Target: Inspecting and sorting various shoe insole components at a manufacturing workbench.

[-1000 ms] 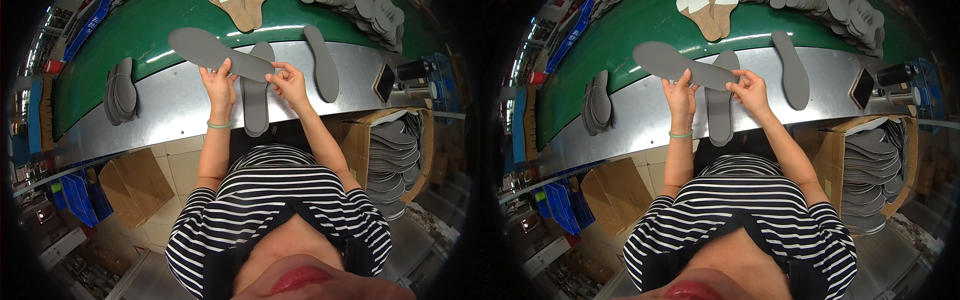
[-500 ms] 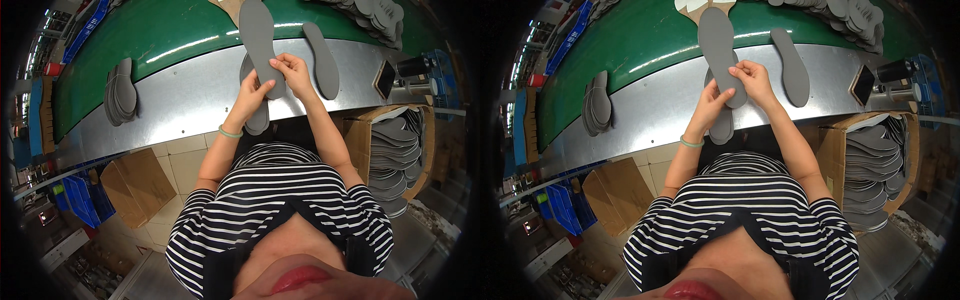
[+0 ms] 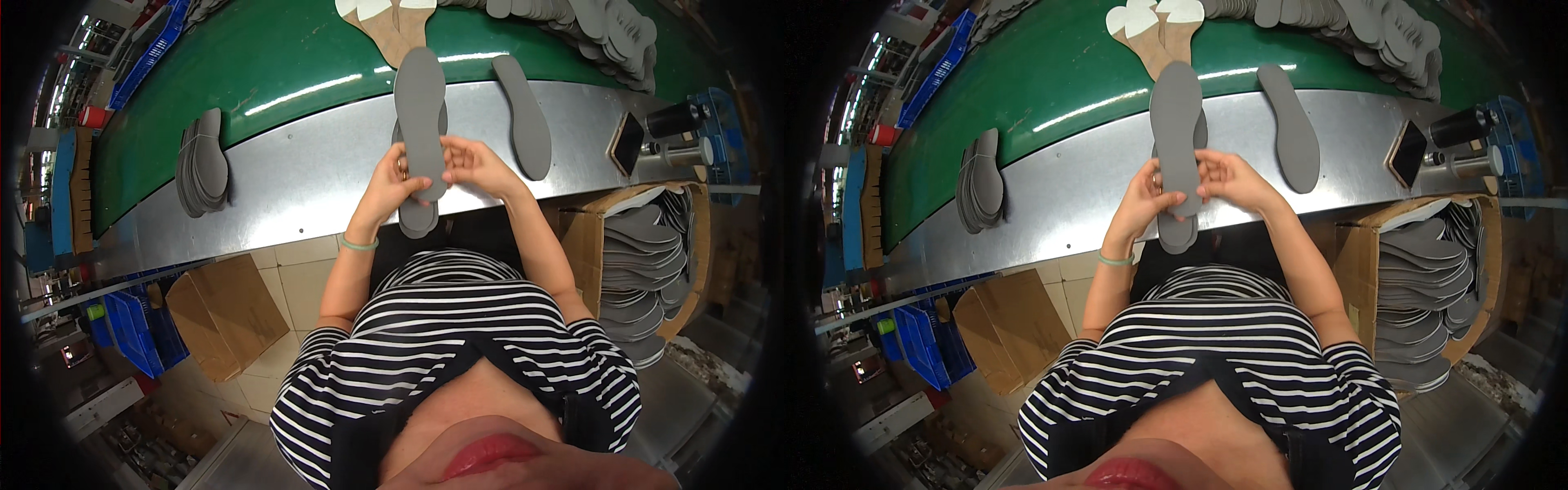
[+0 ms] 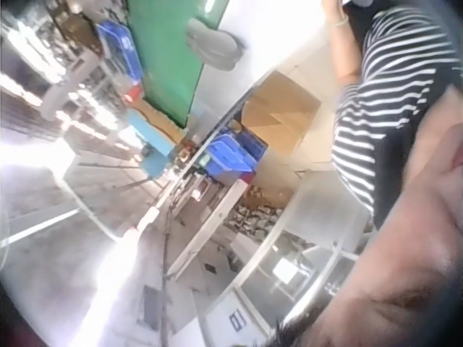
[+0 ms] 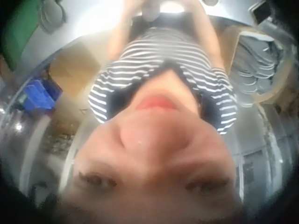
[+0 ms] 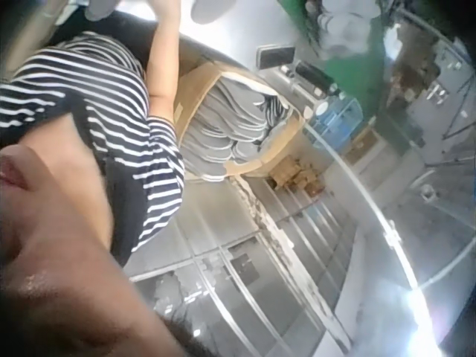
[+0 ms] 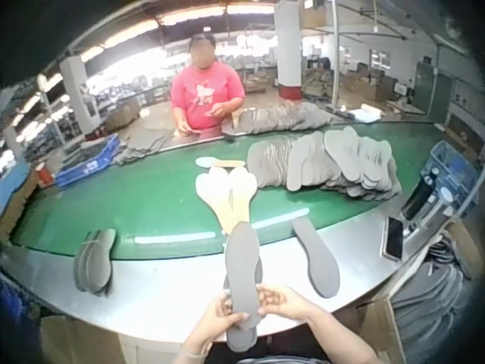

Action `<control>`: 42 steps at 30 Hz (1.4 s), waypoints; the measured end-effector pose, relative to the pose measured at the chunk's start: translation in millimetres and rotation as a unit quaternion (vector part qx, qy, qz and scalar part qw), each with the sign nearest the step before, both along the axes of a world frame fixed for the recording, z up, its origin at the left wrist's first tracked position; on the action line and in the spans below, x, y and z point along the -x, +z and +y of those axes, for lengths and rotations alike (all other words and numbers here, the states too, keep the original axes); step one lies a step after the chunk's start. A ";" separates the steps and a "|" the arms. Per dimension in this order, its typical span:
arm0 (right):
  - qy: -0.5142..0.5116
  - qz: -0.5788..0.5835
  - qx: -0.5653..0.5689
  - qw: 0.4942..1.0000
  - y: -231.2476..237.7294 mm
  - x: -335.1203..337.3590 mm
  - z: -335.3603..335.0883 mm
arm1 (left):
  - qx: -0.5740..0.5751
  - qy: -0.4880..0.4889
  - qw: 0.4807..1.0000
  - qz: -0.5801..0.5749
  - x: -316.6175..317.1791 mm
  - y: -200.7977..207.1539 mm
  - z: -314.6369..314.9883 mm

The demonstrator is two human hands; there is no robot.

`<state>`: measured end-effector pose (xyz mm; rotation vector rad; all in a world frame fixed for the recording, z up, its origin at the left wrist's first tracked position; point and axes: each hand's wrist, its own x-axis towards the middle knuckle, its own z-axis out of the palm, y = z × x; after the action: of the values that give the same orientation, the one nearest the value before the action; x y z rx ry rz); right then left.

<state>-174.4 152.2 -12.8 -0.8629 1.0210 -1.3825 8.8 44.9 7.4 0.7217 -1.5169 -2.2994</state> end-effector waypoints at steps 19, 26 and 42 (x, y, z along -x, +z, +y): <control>-0.412 0.641 -0.191 0.619 -37.7 115.8 -29.8 | 0.465 0.183 0.844 -0.194 68.9 -43.2 -169.5; -0.497 0.532 -0.093 0.679 -39.8 117.5 -19.8 | 0.532 0.257 0.762 -0.265 159.8 -94.2 -195.5; -0.500 0.276 0.014 0.821 -63.9 137.7 -3.9 | 0.248 0.469 0.835 0.143 20.7 84.4 -138.9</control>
<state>-312.1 148.3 -76.7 -0.7773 2.1043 -2.0542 -11.9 -94.0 91.8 0.7002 -1.1426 -1.1506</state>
